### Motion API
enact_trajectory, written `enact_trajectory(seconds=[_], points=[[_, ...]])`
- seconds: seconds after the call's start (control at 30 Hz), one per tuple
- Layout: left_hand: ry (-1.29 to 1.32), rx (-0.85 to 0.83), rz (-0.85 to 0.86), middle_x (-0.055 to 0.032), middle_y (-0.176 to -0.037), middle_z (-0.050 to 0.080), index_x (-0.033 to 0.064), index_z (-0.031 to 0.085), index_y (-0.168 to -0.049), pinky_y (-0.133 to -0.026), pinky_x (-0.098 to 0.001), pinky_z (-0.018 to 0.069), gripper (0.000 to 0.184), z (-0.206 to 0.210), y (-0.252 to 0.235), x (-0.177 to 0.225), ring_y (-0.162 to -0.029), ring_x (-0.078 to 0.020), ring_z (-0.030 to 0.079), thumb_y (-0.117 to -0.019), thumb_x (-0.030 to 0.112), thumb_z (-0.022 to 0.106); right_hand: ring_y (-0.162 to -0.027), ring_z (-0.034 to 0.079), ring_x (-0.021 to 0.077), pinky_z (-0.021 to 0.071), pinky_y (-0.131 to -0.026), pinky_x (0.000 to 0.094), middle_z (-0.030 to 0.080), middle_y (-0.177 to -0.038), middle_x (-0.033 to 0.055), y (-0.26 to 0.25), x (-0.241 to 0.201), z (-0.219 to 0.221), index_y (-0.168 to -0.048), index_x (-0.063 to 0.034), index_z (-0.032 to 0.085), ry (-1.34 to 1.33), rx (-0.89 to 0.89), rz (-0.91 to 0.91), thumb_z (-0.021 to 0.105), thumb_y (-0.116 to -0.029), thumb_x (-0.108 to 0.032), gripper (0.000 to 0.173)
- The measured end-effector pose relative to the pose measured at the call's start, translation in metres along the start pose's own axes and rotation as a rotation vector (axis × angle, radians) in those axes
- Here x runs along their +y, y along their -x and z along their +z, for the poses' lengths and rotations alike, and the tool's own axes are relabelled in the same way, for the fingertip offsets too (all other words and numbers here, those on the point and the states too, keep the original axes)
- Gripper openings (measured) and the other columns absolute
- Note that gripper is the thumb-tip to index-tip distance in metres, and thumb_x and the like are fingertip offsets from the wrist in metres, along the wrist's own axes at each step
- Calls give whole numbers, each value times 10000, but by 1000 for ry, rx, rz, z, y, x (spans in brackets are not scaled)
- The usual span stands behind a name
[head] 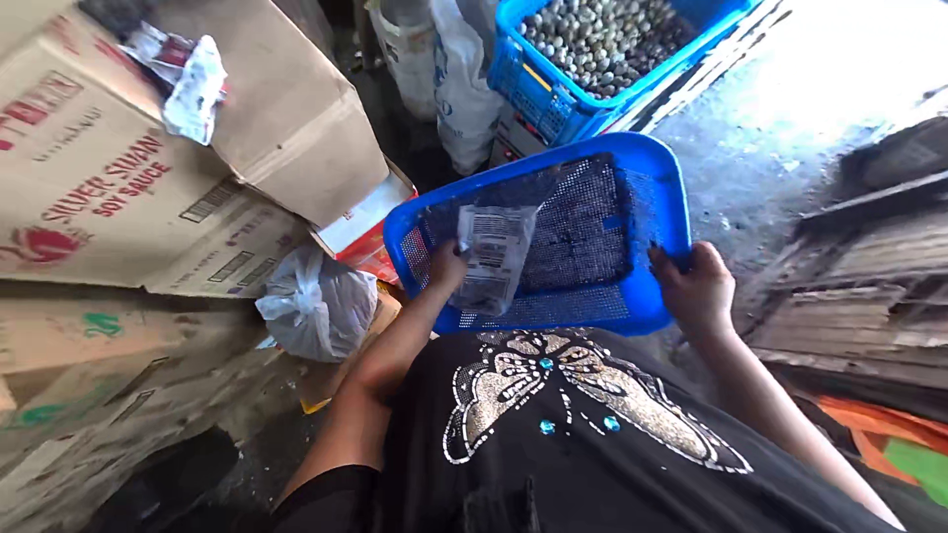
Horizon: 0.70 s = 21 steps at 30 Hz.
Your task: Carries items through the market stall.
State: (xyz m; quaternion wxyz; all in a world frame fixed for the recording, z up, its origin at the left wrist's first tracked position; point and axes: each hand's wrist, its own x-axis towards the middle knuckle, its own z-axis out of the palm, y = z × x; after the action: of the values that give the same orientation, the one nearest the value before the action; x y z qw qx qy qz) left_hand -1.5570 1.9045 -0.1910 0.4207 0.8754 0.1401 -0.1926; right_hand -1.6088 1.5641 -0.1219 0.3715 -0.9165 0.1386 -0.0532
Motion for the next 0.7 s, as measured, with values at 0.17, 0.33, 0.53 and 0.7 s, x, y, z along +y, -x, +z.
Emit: enact_trajectory(seconds=[0.17, 0.33, 0.53, 0.7], points=[[-57, 77, 252, -225, -963, 661, -62, 629, -1067, -842, -560, 540, 253, -83, 33, 63, -908, -345, 666, -994, 179, 647, -1008, 662, 477, 489, -901, 635, 655, -1073, 346, -24, 10, -3, -1206, 133, 580, 86, 9, 34, 594, -1041, -280, 445], [52, 504, 279, -120, -942, 615, -56, 618, -1000, -804, -384, 511, 152, -222, 28, 84, -851, -163, 582, -942, 81, 648, -1069, 644, 542, 464, -907, 702, 654, -1126, 361, -38, 14, -18, -1236, 109, 580, 196, 4, 29, 559, -1056, -292, 440], [53, 983, 116, -213, -1435, 536, -28, 401, -1489, -1010, -389, 523, 654, -369, 36, 81, -1238, -233, 599, -1012, 375, 595, -1100, 650, 520, 474, -898, 691, 660, -1178, 334, -45, 30, -18, -1230, 92, 613, 297, 14, -68, 553, -1052, -259, 398], [333, 1008, 881, -37, -1015, 703, 16, 606, -1093, -871, -317, 582, 147, -306, 150, 103, -947, -138, 697, -1062, 122, 509, -1037, 666, 544, 481, -839, 719, 672, -1146, 342, -50, 39, -17, -1217, 95, 639, 314, -57, -274, 574, -1037, -224, 372]])
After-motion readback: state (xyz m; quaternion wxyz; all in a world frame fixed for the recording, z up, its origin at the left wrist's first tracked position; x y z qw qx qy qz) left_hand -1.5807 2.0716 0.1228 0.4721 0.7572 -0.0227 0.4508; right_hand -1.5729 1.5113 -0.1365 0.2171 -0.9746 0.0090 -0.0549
